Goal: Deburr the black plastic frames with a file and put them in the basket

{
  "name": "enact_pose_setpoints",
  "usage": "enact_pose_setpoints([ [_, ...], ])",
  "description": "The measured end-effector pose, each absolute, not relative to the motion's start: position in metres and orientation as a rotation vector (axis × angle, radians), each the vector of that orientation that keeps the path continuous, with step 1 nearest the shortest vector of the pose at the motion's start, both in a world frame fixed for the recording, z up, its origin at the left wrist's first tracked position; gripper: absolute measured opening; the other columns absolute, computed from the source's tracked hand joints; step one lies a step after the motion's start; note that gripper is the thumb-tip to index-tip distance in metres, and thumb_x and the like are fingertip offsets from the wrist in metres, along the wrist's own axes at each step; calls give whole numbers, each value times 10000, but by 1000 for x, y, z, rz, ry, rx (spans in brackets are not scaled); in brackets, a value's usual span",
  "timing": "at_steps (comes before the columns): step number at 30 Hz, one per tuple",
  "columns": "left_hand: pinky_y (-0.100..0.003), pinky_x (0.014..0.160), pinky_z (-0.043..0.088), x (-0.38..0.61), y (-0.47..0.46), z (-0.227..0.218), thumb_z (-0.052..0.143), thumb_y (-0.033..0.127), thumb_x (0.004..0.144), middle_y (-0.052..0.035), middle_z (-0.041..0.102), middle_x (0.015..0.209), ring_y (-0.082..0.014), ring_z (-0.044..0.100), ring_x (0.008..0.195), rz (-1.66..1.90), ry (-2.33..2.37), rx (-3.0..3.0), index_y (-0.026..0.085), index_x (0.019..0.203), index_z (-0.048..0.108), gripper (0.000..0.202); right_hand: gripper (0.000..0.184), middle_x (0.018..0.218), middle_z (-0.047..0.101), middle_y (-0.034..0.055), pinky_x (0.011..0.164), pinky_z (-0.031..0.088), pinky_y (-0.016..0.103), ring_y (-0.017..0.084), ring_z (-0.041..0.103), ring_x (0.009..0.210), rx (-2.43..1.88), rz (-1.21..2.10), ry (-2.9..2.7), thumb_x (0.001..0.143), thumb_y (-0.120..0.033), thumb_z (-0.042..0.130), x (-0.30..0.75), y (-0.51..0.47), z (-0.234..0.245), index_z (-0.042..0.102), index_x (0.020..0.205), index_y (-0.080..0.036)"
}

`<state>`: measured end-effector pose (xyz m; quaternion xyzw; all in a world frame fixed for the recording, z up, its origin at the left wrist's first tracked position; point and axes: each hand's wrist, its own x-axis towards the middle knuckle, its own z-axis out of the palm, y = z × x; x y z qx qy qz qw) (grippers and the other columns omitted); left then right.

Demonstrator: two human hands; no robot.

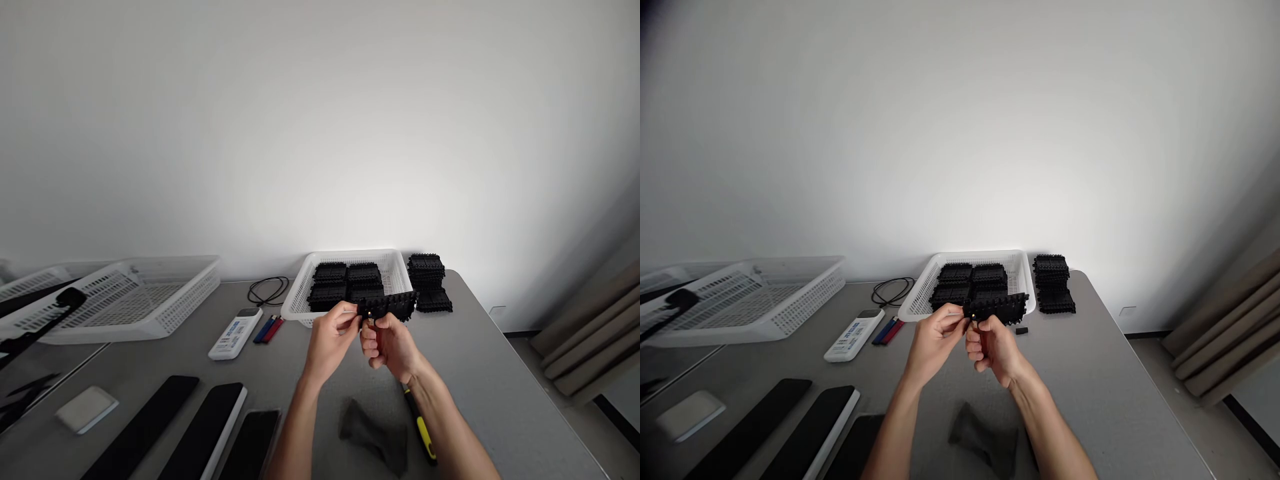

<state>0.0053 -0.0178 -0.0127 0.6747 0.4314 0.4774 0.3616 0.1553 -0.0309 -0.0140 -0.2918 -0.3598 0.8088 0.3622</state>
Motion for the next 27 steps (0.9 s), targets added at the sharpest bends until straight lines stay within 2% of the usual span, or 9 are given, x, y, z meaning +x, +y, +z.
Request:
enact_pose_setpoints([
  [14,-213,682,540,-13,-17,-13,631,369,832,-13,691,753,-168,704,768,1316,1231,1669,177,857,578,201,288,603,252,-59,464,94,213,91,169,532,-672,2046,-740,594,-422,538,190,-20,-11,340,653,-221],
  [27,-243,733,561,-12,-18,-14,625,334,828,-10,703,747,-179,718,789,1338,1226,1695,179,841,586,160,282,608,254,-57,471,99,216,98,164,543,-676,1996,-712,610,-426,539,200,-19,-11,350,642,-220],
])
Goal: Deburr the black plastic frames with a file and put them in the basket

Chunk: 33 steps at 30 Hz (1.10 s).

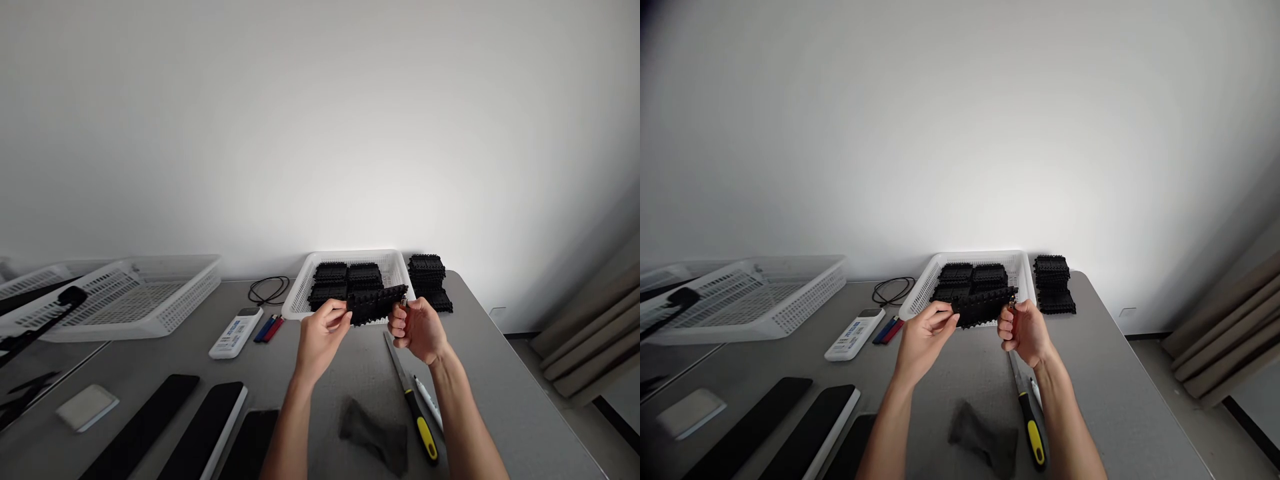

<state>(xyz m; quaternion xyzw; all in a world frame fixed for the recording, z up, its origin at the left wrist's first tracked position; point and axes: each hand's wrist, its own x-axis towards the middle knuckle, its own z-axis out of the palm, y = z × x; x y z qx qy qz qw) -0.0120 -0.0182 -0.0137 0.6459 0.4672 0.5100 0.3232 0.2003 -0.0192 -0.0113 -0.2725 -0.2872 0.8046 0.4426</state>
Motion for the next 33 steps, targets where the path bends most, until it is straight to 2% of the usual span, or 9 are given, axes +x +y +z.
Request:
enact_pose_setpoints([
  [10,-251,734,568,4,-22,-9,618,298,823,-8,709,747,-193,732,810,1331,1205,1730,196,827,597,105,285,618,225,-62,466,76,233,96,143,537,-722,2082,-894,606,-452,481,168,-27,-11,315,664,-228],
  [16,-243,695,549,12,-22,-10,600,294,839,-14,708,747,-178,718,757,1280,1161,1720,194,836,592,99,337,674,271,-50,486,138,225,103,196,581,-720,1987,-1125,730,-522,519,160,-38,-9,380,725,-215],
  [19,-216,623,520,9,-19,-12,620,326,827,9,670,690,-157,689,686,1340,1209,1613,193,838,564,145,410,703,310,-42,503,175,223,104,246,604,-730,1809,-1156,782,-594,564,167,-41,-7,414,768,-212],
  [22,-209,573,503,5,-14,-16,657,362,792,39,623,649,-121,632,583,1390,1192,1423,198,831,505,227,418,676,297,-53,494,178,227,101,248,589,-868,1407,-1058,757,-545,674,176,-37,-8,409,752,-221],
  [25,-291,687,562,6,-10,-19,719,392,723,14,666,751,-147,666,693,1384,1054,1214,204,840,458,343,399,662,321,-63,487,220,231,101,264,569,-989,1037,-932,710,-487,754,181,-29,-11,484,848,-228],
  [27,-346,757,571,8,-10,-19,757,393,677,-26,699,878,-186,685,828,1354,973,1118,203,912,476,412,447,663,339,-65,475,236,232,101,280,557,-1021,998,-909,701,-510,763,181,-24,-14,516,946,-230],
  [29,-344,753,567,12,-12,-18,795,363,635,-44,703,939,-201,686,866,1306,930,1072,205,999,489,501,430,640,309,-69,452,219,233,95,257,532,-1015,1072,-935,716,-550,743,180,-21,-18,509,874,-225],
  [31,-313,737,554,15,-15,-17,832,308,592,-35,704,928,-191,687,833,1259,896,1080,207,1022,492,558,445,610,262,-71,440,193,241,87,214,513,-986,1121,-958,735,-567,722,180,-19,-22,433,716,-229],
  [33,-298,759,543,17,-18,-15,856,272,565,-32,712,927,-184,690,823,1212,874,1136,203,1040,507,593,497,592,245,-70,446,185,251,83,190,512,-962,1103,-980,741,-557,722,181,-16,-26,358,637,-234],
])
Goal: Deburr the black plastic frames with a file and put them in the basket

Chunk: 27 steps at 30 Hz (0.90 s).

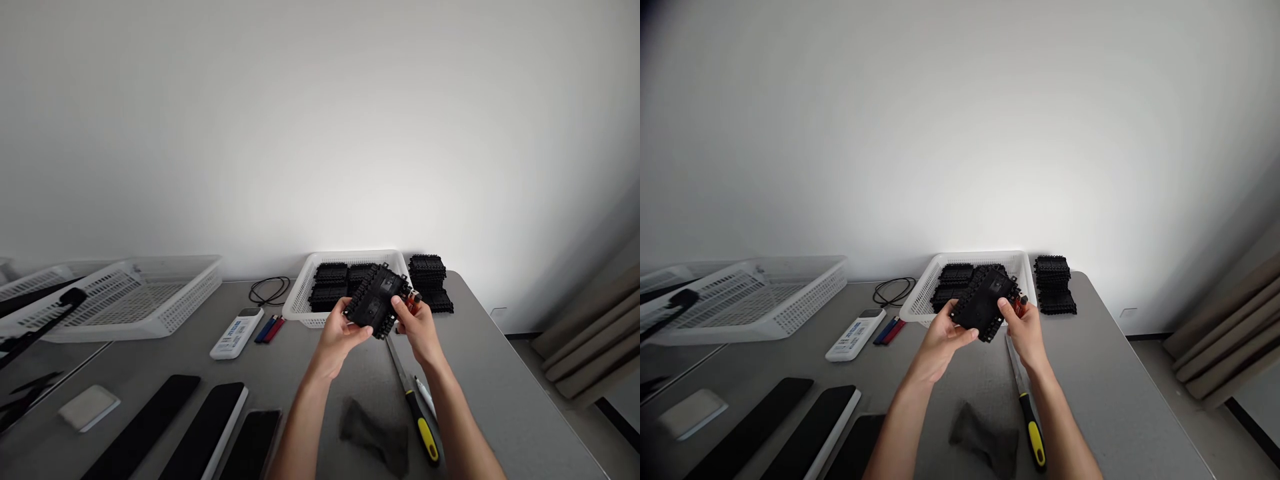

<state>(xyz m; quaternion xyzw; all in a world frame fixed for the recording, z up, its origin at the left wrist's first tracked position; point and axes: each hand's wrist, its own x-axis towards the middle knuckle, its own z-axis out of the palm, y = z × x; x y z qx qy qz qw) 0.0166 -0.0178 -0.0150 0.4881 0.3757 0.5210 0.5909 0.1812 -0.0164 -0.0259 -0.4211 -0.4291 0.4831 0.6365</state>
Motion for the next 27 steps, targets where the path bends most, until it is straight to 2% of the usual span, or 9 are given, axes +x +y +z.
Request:
enact_pose_setpoints([
  [3,-311,798,536,16,-18,-14,814,358,655,-64,730,952,-219,698,898,1140,907,1256,189,1158,544,595,497,592,264,-61,468,193,255,84,202,530,-992,1017,-1022,722,-528,747,188,-14,-29,369,611,-225],
  [6,-318,771,538,13,-15,-16,674,486,794,-99,736,937,-256,693,955,1136,1025,1364,158,1191,590,522,502,587,246,-61,480,181,252,86,195,546,-1049,994,-1068,701,-503,767,196,-14,-28,366,595,-220],
  [10,-322,770,547,10,-12,-21,645,506,813,-135,726,1025,-277,674,1019,1151,1047,1452,133,1178,627,523,509,584,244,-60,504,172,253,91,196,563,-1080,1004,-1162,707,-482,763,200,-16,-27,348,577,-219],
  [12,-324,758,557,10,-12,-22,649,503,809,-132,728,1017,-275,678,1004,1141,1023,1475,137,1183,629,524,469,595,259,-57,515,187,255,97,211,570,-1077,976,-1174,713,-475,758,198,-18,-25,388,590,-216],
  [15,-333,754,569,9,-13,-21,634,492,824,-122,733,991,-261,694,950,1121,1002,1486,151,1207,610,513,324,644,338,-49,540,249,254,117,280,594,-1079,907,-1103,717,-463,753,192,-22,-19,552,773,-216],
  [17,-335,768,570,9,-14,-19,622,478,838,-126,731,1008,-254,698,943,1113,993,1492,151,1209,595,496,304,704,410,-32,578,301,258,137,341,641,-1101,855,-1047,761,-475,701,189,-28,-14,579,906,-237],
  [19,-326,771,568,9,-15,-17,616,464,844,-128,729,1021,-246,701,941,1129,1008,1505,152,1179,594,459,256,746,440,-13,601,323,268,153,367,678,-1098,855,-1013,819,-493,607,188,-34,-10,560,870,-247],
  [22,-310,787,558,10,-15,-15,614,425,846,-116,732,1010,-226,705,927,1157,1032,1536,157,1097,609,367,291,692,370,-12,560,278,276,155,312,639,-1017,996,-1047,853,-486,482,185,-40,-9,467,710,-233],
  [27,-312,803,557,12,-17,-13,620,338,837,-117,736,1007,-218,704,922,1154,1037,1590,153,1066,627,294,300,641,280,-29,508,161,269,134,214,600,-890,1421,-1175,799,-465,423,171,-37,-16,355,637,-222],
])
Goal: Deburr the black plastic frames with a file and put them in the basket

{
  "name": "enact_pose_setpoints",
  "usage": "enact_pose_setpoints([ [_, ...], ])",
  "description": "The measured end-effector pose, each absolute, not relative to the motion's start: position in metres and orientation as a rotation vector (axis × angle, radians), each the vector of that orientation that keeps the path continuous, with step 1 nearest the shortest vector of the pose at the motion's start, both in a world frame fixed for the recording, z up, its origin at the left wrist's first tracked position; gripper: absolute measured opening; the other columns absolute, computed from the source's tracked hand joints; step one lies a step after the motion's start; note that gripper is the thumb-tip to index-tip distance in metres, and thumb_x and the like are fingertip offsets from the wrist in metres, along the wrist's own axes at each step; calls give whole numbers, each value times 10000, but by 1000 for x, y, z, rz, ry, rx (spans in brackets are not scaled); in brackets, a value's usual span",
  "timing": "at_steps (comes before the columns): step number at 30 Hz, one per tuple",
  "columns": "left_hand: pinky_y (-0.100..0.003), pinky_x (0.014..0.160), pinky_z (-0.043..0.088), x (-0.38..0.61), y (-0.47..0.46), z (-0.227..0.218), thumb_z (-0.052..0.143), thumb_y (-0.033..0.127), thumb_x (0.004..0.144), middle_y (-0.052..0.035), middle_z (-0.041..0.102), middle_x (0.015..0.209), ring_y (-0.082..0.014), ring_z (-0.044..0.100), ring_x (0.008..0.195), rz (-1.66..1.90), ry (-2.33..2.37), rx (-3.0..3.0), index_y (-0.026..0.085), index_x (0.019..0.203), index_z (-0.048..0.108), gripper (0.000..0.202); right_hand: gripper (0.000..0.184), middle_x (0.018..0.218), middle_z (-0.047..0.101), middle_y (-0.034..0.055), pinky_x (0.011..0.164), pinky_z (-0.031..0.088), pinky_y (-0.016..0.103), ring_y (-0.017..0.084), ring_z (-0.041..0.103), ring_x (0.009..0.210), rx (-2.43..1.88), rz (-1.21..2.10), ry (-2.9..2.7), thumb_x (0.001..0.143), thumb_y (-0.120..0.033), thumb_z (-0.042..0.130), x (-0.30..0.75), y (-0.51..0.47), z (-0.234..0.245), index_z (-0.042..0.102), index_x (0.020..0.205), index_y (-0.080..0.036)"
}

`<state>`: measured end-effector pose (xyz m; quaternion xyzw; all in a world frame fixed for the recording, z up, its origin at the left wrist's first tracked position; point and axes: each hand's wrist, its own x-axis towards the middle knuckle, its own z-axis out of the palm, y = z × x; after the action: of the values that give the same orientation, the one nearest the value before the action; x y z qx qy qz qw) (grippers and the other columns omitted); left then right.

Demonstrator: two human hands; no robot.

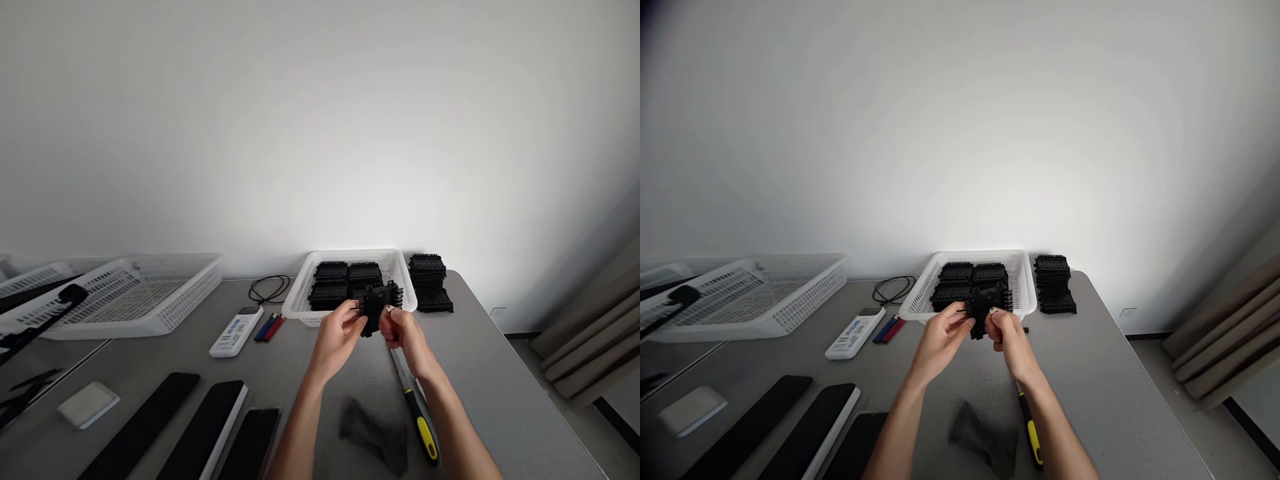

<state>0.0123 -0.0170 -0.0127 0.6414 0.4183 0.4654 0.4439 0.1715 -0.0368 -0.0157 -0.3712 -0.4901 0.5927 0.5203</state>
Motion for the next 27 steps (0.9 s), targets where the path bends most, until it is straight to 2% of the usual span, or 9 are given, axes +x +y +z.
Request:
enact_pose_setpoints([
  [7,-337,819,570,16,-22,-11,574,273,866,-104,744,1019,-233,712,947,1102,989,1680,173,1121,624,279,284,600,259,-48,491,90,256,111,183,561,-906,1658,-1016,667,-478,459,163,-27,-20,335,632,-225],
  [27,-348,879,562,15,-25,-8,566,292,885,-91,742,1060,-242,706,1001,1122,1094,1795,180,1127,626,273,298,594,251,-67,439,62,208,90,172,525,-806,1834,-744,610,-463,530,179,-20,-16,363,662,-222],
])
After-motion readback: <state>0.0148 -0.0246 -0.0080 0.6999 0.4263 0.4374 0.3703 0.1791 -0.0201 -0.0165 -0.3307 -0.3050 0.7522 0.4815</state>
